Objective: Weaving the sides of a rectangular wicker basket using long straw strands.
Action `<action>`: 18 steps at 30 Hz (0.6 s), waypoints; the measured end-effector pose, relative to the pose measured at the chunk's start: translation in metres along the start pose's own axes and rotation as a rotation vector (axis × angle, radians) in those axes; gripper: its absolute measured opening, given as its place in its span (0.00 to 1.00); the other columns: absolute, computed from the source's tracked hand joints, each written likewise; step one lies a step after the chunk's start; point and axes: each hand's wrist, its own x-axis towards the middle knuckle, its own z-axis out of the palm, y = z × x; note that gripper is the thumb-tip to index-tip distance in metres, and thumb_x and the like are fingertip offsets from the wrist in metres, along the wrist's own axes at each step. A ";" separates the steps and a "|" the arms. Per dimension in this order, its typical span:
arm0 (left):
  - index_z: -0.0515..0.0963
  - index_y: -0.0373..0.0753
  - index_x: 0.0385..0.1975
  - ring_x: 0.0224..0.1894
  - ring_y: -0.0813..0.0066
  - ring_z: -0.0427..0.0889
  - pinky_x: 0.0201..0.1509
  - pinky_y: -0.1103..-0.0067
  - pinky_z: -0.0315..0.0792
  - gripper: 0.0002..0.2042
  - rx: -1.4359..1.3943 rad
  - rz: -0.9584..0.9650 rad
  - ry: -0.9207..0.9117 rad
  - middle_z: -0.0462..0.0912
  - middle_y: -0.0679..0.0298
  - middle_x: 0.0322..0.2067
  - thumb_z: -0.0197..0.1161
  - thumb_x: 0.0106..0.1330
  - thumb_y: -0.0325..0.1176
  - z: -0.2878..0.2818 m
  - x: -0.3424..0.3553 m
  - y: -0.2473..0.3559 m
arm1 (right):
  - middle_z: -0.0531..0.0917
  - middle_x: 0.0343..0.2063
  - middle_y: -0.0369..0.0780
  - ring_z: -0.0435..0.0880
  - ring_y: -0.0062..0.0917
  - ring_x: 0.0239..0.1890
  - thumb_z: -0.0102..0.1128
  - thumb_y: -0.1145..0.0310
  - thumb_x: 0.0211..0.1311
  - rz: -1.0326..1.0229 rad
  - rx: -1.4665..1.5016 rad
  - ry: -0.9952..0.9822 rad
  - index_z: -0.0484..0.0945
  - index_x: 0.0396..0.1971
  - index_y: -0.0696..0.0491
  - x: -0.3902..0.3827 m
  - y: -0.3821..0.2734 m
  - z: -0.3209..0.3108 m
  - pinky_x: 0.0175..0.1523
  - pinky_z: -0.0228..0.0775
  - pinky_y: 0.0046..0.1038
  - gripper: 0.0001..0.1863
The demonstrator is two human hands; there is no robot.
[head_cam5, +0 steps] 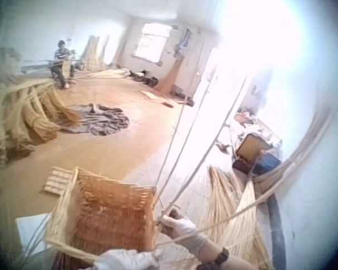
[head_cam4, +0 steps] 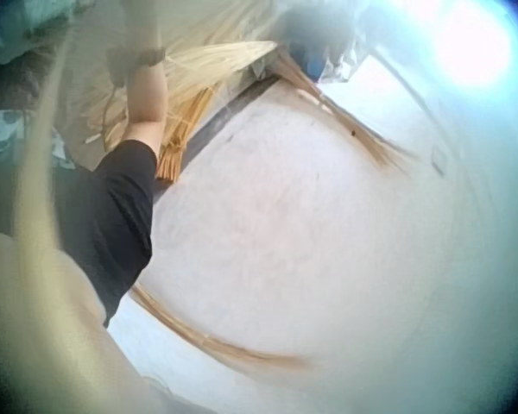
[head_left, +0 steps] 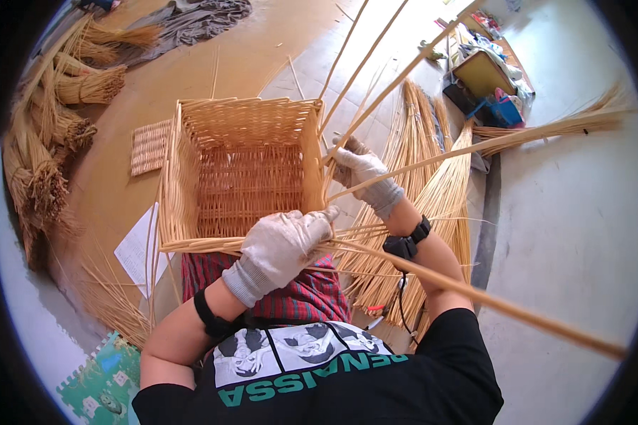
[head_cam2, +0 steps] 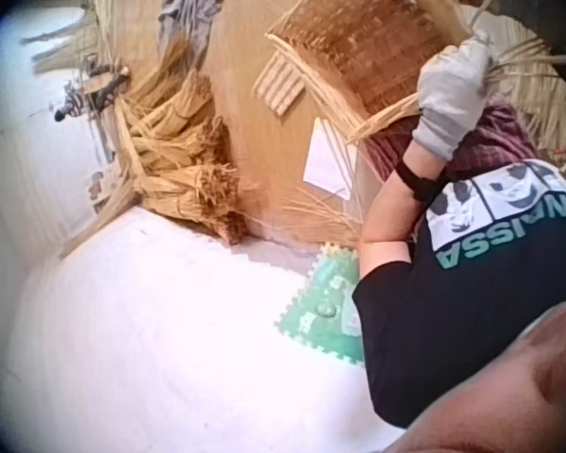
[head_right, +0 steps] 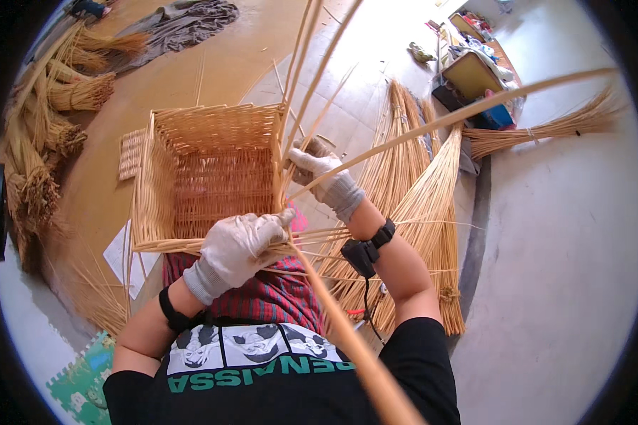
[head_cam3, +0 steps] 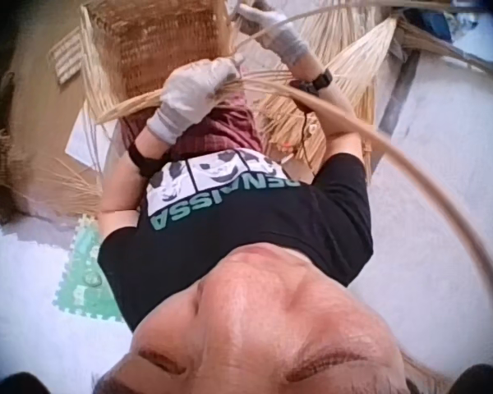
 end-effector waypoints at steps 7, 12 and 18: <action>0.81 0.42 0.43 0.38 0.57 0.85 0.42 0.67 0.80 0.17 -0.052 0.008 0.044 0.86 0.59 0.37 0.75 0.54 0.37 -0.020 0.012 -0.026 | 0.85 0.31 0.44 0.87 0.30 0.31 0.69 0.62 0.63 -0.506 -1.259 0.113 0.80 0.44 0.53 -0.056 -0.036 0.055 0.37 0.78 0.30 0.14; 0.80 0.38 0.40 0.45 0.55 0.87 0.49 0.69 0.81 0.17 -0.220 0.001 0.026 0.87 0.54 0.40 0.78 0.54 0.34 -0.036 0.025 -0.027 | 0.80 0.19 0.42 0.82 0.39 0.24 0.71 0.61 0.63 -0.714 -1.284 0.225 0.81 0.27 0.53 -0.146 -0.024 0.056 0.29 0.73 0.35 0.12; 0.82 0.33 0.40 0.53 0.55 0.85 0.57 0.67 0.78 0.13 -0.383 -0.107 -0.002 0.86 0.51 0.45 0.77 0.58 0.26 -0.013 0.012 -0.002 | 0.73 0.15 0.29 0.69 0.13 0.18 0.46 0.41 0.78 -0.058 -0.155 0.201 0.84 0.26 0.56 -0.165 0.064 0.007 0.25 0.62 0.21 0.34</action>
